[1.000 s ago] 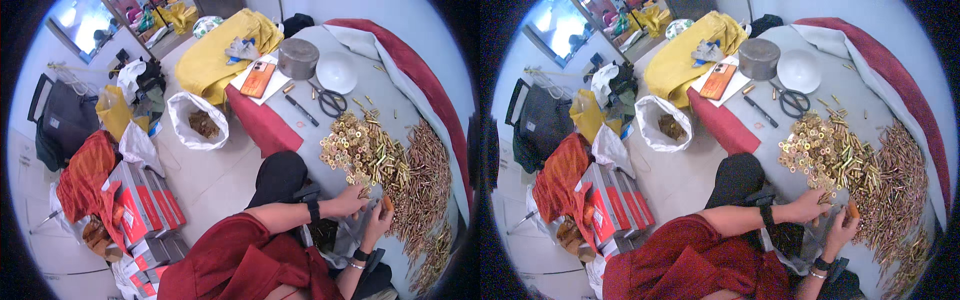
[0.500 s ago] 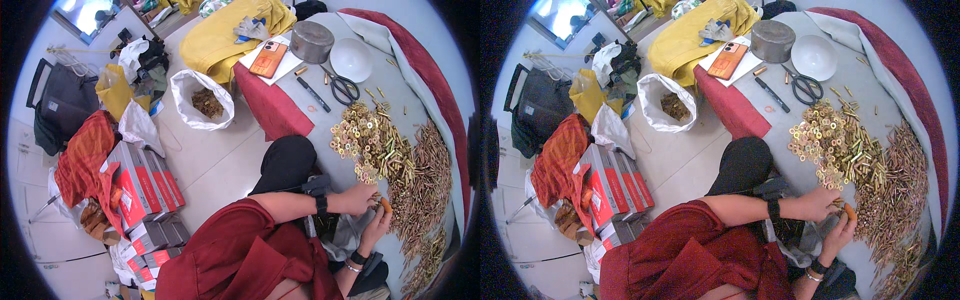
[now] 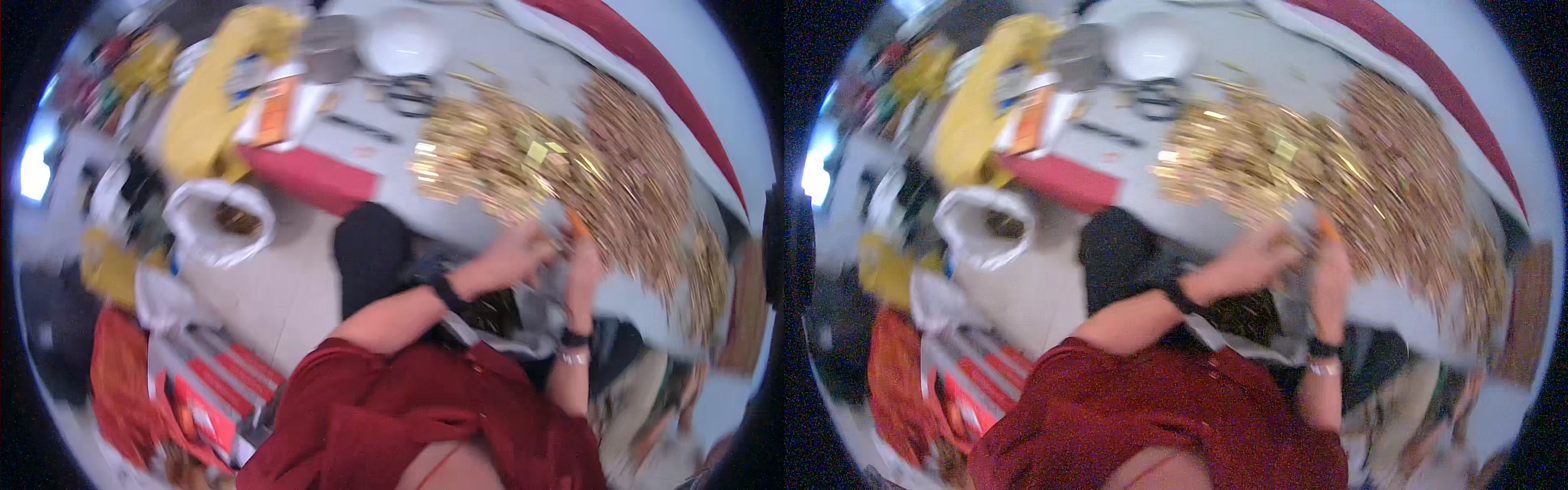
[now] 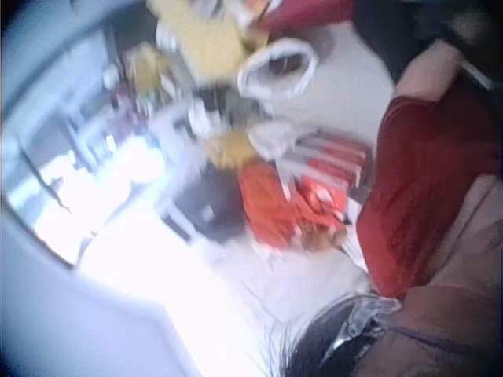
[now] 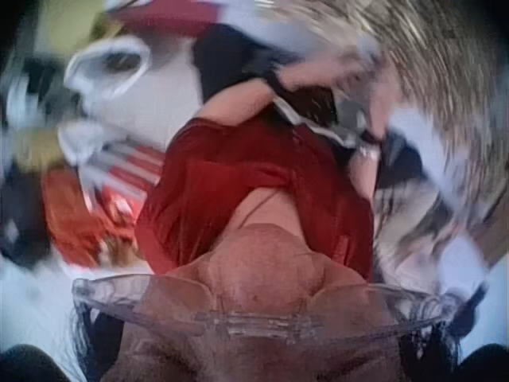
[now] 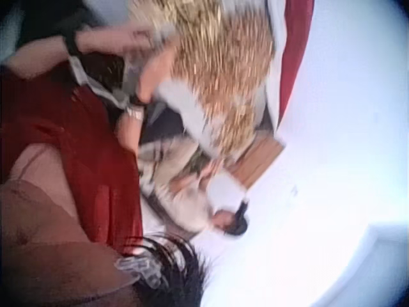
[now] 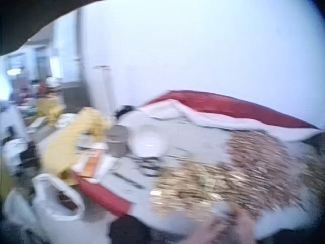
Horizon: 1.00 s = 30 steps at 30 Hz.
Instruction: Sorting and organizing small metal hardware components like washers and bullets into specific piles on a workbench.
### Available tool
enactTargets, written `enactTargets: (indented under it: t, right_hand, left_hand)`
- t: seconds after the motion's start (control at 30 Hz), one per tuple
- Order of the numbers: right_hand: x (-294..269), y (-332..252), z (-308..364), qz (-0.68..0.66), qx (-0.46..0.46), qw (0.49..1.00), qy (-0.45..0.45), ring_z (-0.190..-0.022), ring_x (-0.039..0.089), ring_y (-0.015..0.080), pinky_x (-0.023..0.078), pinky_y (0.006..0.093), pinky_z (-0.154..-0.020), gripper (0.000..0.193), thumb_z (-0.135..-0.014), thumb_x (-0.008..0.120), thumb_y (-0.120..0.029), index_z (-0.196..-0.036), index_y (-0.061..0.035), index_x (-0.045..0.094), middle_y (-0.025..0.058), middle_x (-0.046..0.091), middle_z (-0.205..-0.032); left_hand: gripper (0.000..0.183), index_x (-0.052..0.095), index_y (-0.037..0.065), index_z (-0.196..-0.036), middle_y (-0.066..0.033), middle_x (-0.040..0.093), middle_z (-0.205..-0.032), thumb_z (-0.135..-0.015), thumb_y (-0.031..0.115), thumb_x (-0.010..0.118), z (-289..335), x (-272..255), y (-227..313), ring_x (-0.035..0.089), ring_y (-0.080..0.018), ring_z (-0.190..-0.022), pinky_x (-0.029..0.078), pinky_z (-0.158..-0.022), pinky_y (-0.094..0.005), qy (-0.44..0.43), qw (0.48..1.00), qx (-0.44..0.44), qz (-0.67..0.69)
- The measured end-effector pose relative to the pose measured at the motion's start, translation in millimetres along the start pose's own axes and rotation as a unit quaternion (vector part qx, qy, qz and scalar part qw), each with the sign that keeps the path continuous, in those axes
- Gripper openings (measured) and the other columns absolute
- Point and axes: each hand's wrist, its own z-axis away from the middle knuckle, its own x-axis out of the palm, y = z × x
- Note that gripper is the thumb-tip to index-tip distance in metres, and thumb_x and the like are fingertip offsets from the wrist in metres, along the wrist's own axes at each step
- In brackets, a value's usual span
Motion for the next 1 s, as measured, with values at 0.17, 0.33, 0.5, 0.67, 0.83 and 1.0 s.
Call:
enactTargets:
  t: [0.17, 0.33, 0.5, 0.67, 0.83, 1.0]
  right_hand:
    - [21.8, -31.2, -2.1, -0.345, 0.129, 0.93, 0.011, -0.082, 0.057, 0.0106, 0.046, 0.0267, -0.073, 0.037, -0.094, 0.049, -0.032, -0.102, 0.0019, 0.062, 0.006, 0.063, -0.092]
    - [6.6, -14.4, 0.2, -0.41, 0.186, 0.89, 0.073, -0.07, 0.053, 0.0133, 0.041, 0.0242, -0.068, 0.067, -0.092, 0.027, -0.059, -0.076, -0.0027, 0.06, 0.0067, 0.06, -0.074]
    - [4.6, -5.2, 5.1, -0.459, 0.178, 0.871, 0.009, -0.071, 0.053, 0.0119, 0.042, 0.0247, -0.066, 0.061, -0.095, 0.03, -0.052, -0.081, -0.001, 0.061, 0.004, 0.058, -0.074]
    - [13.4, -20.7, 6.7, -0.363, 0.118, 0.924, -0.023, -0.083, 0.054, 0.0071, 0.043, 0.0214, -0.073, 0.032, -0.094, 0.051, -0.024, -0.114, -0.0011, 0.059, 0.0008, 0.062, -0.094]
    - [11.8, -26.2, 4.3, -0.233, 0.17, 0.956, -0.053, -0.088, 0.056, 0.01, 0.043, 0.0234, -0.079, 0.036, -0.094, 0.049, -0.031, -0.11, 0.0002, 0.06, 0.0062, 0.063, -0.098]
    - [10.9, -21.8, 9.5, -0.525, 0.172, 0.834, 0.011, -0.089, 0.058, 0.0166, 0.043, 0.03, -0.082, 0.061, -0.095, 0.031, -0.052, -0.097, 0.0002, 0.062, 0.0102, 0.063, -0.094]
  left_hand:
    - [0.023, 0.052, 0.005, -0.106, -0.0043, 0.063, -0.078, -0.089, 0.018, 0.057, 5.3, -16.4, 7.5, 0.054, -0.0072, -0.046, 0.032, -0.032, -0.0172, -0.032, 0.993, -0.043, 0.108]
    - [0.019, 0.052, 0.004, -0.101, -0.0057, 0.063, -0.076, -0.089, 0.018, 0.058, 7.5, 2.7, 3.6, 0.052, -0.0066, -0.045, 0.032, -0.032, -0.0179, -0.055, 0.991, -0.066, 0.102]
    - [0.019, 0.052, 0.004, -0.1, -0.006, 0.063, -0.076, -0.089, 0.019, 0.058, 9.2, 1.1, -2.6, 0.052, -0.0066, -0.045, 0.031, -0.032, -0.0181, -0.068, 0.986, -0.076, 0.132]
    - [0.018, 0.052, 0.005, -0.098, -0.0058, 0.063, -0.076, -0.089, 0.02, 0.058, 6.0, -11.2, 4.9, 0.051, -0.0071, -0.045, 0.031, -0.032, -0.0186, -0.029, 0.986, -0.066, 0.149]
    - [0.017, 0.053, 0.005, -0.098, -0.006, 0.062, -0.077, -0.09, 0.019, 0.058, 5.9, -7.2, 7.8, 0.051, -0.0078, -0.045, 0.031, -0.032, -0.0191, -0.019, 0.989, -0.062, 0.137]
    - [0.018, 0.053, 0.004, -0.101, -0.0059, 0.061, -0.078, -0.09, 0.018, 0.058, 6.3, -9.5, 9.6, 0.052, -0.0088, -0.046, 0.032, -0.033, -0.0183, -0.061, 0.972, -0.043, 0.222]
